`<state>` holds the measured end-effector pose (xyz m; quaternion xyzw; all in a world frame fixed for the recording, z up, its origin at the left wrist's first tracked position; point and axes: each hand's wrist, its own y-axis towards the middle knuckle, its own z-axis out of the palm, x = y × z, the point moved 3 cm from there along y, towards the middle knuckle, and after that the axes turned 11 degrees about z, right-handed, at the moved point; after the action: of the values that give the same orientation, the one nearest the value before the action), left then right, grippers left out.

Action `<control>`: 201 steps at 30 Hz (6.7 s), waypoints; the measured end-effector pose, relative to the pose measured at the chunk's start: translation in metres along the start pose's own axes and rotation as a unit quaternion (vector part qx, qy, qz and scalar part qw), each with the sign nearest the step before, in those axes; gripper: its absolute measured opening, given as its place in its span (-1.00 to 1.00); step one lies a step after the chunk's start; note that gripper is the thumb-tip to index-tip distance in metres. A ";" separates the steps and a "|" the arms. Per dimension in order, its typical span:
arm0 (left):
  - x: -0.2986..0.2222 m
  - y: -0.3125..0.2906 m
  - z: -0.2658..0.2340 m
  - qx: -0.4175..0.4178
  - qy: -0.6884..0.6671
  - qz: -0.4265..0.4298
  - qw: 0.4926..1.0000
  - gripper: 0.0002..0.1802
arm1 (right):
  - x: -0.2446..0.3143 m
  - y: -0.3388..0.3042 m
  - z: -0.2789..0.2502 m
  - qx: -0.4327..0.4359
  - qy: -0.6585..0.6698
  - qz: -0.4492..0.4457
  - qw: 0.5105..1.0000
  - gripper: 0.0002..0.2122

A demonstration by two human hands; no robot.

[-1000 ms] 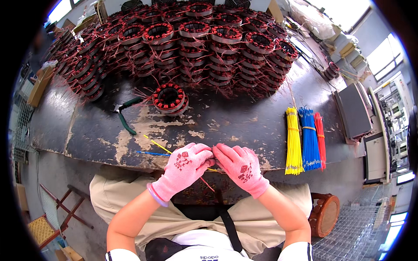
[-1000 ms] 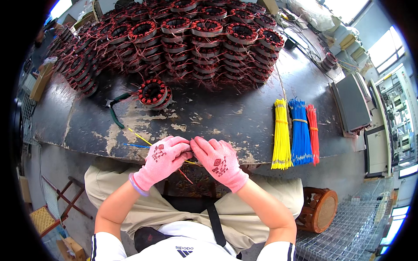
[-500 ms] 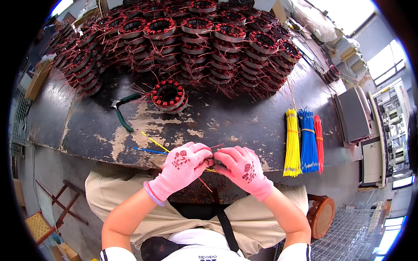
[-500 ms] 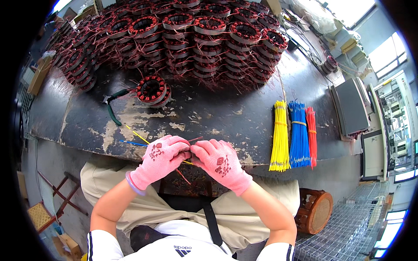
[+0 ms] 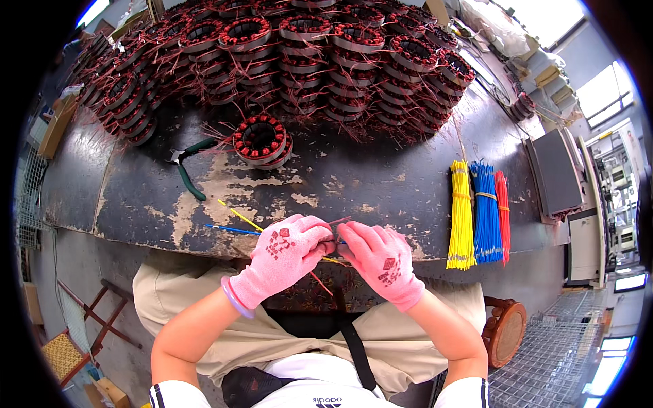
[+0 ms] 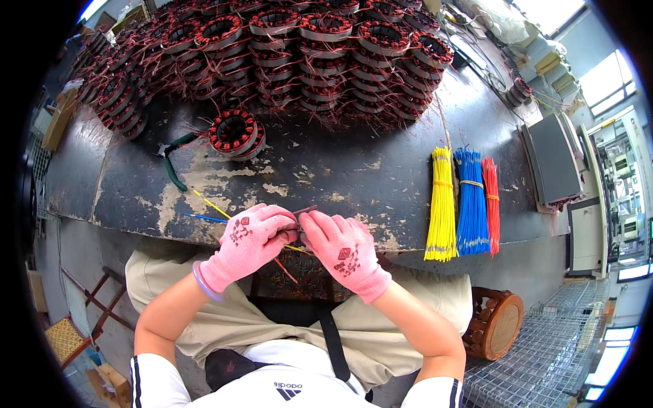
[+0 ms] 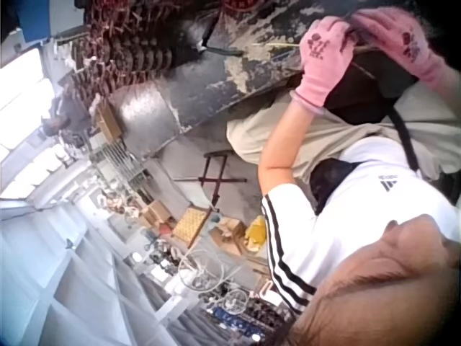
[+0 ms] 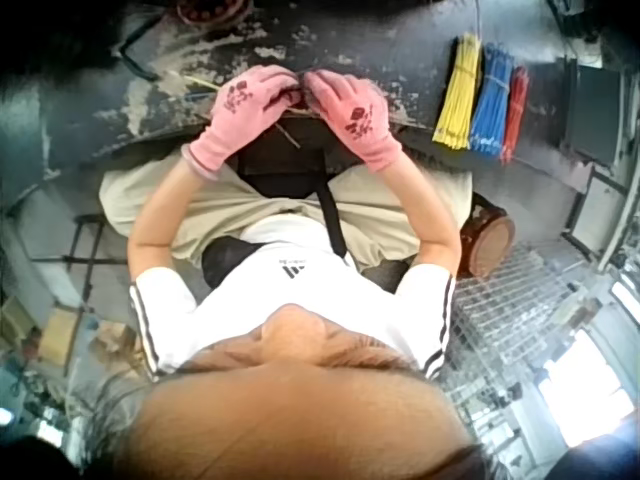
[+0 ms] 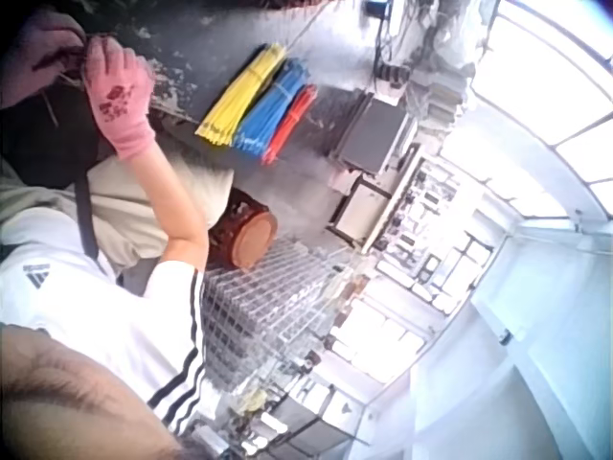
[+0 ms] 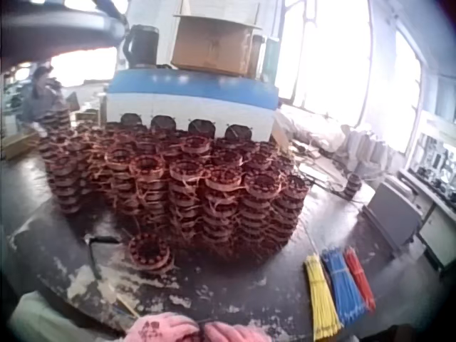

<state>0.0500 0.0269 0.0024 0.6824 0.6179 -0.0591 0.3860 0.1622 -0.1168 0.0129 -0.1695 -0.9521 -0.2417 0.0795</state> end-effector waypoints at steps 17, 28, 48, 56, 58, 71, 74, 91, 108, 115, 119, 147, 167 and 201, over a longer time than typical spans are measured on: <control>0.000 0.000 0.000 0.019 0.001 0.015 1.000 -0.85 | -0.017 0.012 0.005 0.206 0.218 0.140 0.944 -0.82; 0.000 0.000 -0.001 0.023 -0.004 0.017 1.000 -0.84 | -0.002 0.004 -0.003 -0.004 0.033 0.013 0.999 -0.84; 0.001 -0.002 0.000 0.044 0.010 0.049 0.998 -0.85 | -0.012 0.018 -0.004 0.405 0.366 0.379 0.747 -0.76; 0.004 0.000 -0.008 0.036 0.023 0.039 0.998 -0.89 | -0.041 -0.034 -0.022 0.260 0.005 0.183 0.948 -0.72; 0.002 0.000 -0.008 0.051 0.032 0.035 0.998 -0.90 | -0.018 -0.022 -0.015 0.087 -0.052 0.058 0.993 -0.74; 0.001 -0.001 -0.006 0.082 0.052 0.044 0.994 -0.87 | -0.010 -0.010 0.022 0.354 0.523 0.460 0.624 -0.78; 0.003 0.000 -0.006 0.071 0.048 0.043 0.995 -0.86 | -0.016 -0.003 0.010 0.321 0.354 0.331 0.814 -0.83; 0.004 -0.002 -0.005 0.060 0.043 0.049 0.996 -0.88 | -0.001 0.005 -0.007 -0.004 0.092 0.004 0.996 -0.81; -0.008 -0.003 -0.048 -0.008 0.108 0.037 0.993 -0.74 | -0.008 0.001 0.013 0.063 0.027 -0.078 0.995 -0.59; -0.003 -0.002 -0.023 0.007 0.155 0.049 0.987 -0.68 | -0.016 0.001 0.017 0.062 0.050 -0.079 0.994 -0.60; 0.004 -0.007 -0.011 0.003 0.128 0.008 0.992 -0.67 | -0.039 -0.012 -0.007 0.020 0.132 0.033 0.990 -0.65; 0.004 -0.010 -0.003 0.019 0.106 -0.008 0.994 -0.69 | -0.258 -0.226 -0.170 -0.148 -0.089 0.601 0.781 -0.82; -0.048 0.011 -0.053 -0.145 0.156 0.039 0.976 -0.72 | -0.028 -0.007 -0.009 0.122 0.227 0.269 0.928 -0.66; -0.004 0.003 -0.019 -0.005 0.025 -0.059 0.998 -0.85 | -0.006 0.012 0.012 0.081 0.366 0.210 0.903 -0.86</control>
<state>0.0444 0.0349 0.0192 0.6439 0.6671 -0.0616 0.3695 0.1711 -0.1027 0.0067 -0.2584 -0.8142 -0.1868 0.4851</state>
